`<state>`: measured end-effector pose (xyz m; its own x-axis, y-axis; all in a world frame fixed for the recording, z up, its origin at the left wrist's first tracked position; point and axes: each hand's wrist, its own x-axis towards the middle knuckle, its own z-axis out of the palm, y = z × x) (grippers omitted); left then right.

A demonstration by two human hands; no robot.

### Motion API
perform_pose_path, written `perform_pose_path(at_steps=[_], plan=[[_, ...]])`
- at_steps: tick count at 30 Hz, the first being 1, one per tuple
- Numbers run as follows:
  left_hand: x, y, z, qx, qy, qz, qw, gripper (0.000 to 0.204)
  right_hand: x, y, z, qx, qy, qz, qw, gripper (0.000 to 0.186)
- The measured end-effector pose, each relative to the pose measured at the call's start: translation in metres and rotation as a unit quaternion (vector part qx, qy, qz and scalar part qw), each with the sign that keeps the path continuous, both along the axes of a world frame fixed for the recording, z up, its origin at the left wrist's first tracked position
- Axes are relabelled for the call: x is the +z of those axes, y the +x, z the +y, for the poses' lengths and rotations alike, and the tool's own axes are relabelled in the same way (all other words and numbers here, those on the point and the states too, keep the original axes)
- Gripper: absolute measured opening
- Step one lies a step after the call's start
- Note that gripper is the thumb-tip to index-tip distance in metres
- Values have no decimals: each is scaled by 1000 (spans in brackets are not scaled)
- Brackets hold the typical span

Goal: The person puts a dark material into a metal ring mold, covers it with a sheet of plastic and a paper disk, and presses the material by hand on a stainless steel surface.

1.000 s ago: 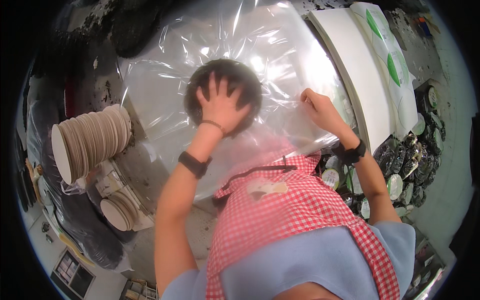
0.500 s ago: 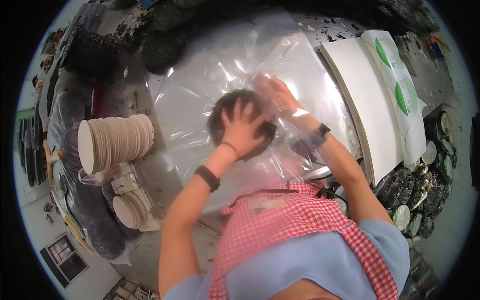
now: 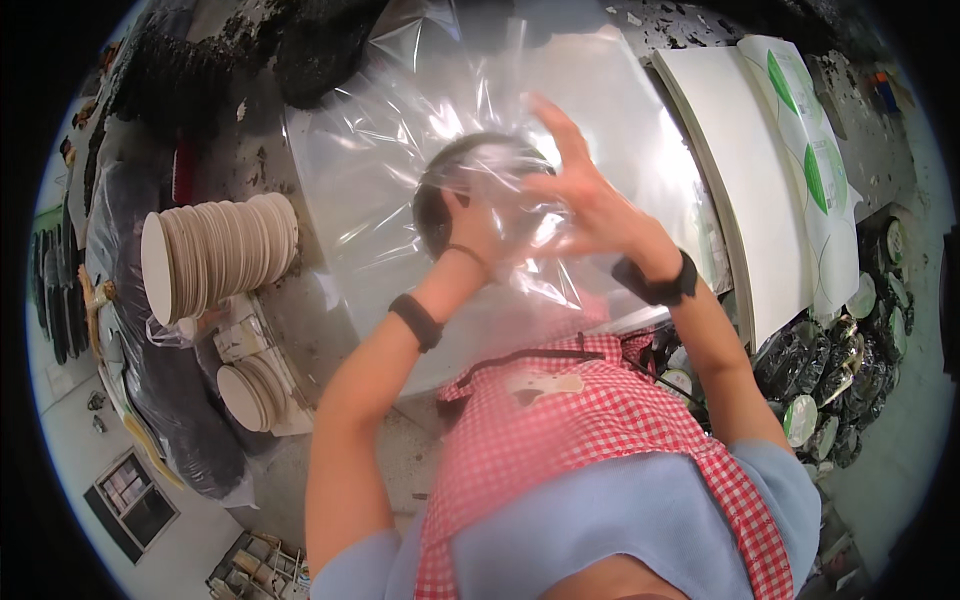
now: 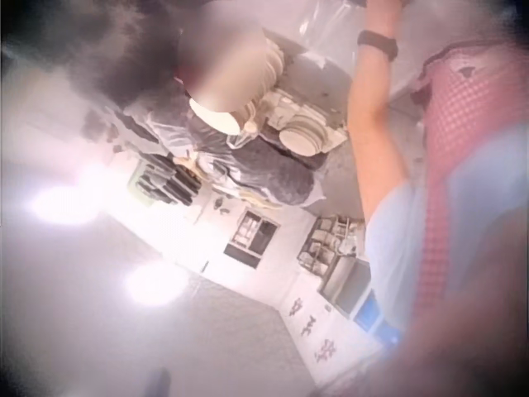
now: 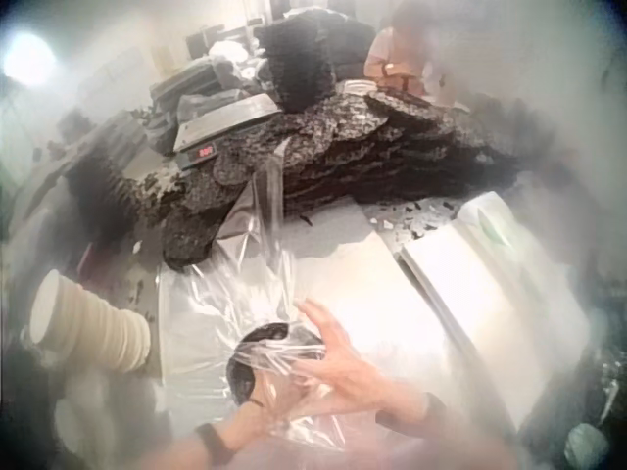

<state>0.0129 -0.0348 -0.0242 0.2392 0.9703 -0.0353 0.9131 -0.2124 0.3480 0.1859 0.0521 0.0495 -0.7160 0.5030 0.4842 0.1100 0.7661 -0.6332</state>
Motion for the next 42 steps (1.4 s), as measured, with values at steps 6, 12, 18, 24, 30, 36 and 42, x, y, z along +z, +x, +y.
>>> perform_pose_path(at_steps=[6,12,18,24,30,36,42], plan=[[51,-18,12,-110,-180,-91,973,43,-45,-51,5,104,-75,-73,989,12],[47,-72,-19,-225,49,45,972,40,-76,-62,-5,-39,191,-165,967,21],[34,-69,-17,-185,-51,53,980,43,-65,-54,-10,-7,155,-228,961,52],[75,-71,-16,-125,48,13,991,39,-70,-53,-1,-53,164,-277,945,57],[70,-7,-105,51,116,-60,990,50,-75,-54,7,-71,184,-276,941,60],[142,-21,-93,60,319,19,946,24,-84,-49,15,-77,251,-286,922,55],[23,-37,-108,6,8,-285,958,85,-63,-47,5,-37,197,-296,934,55]])
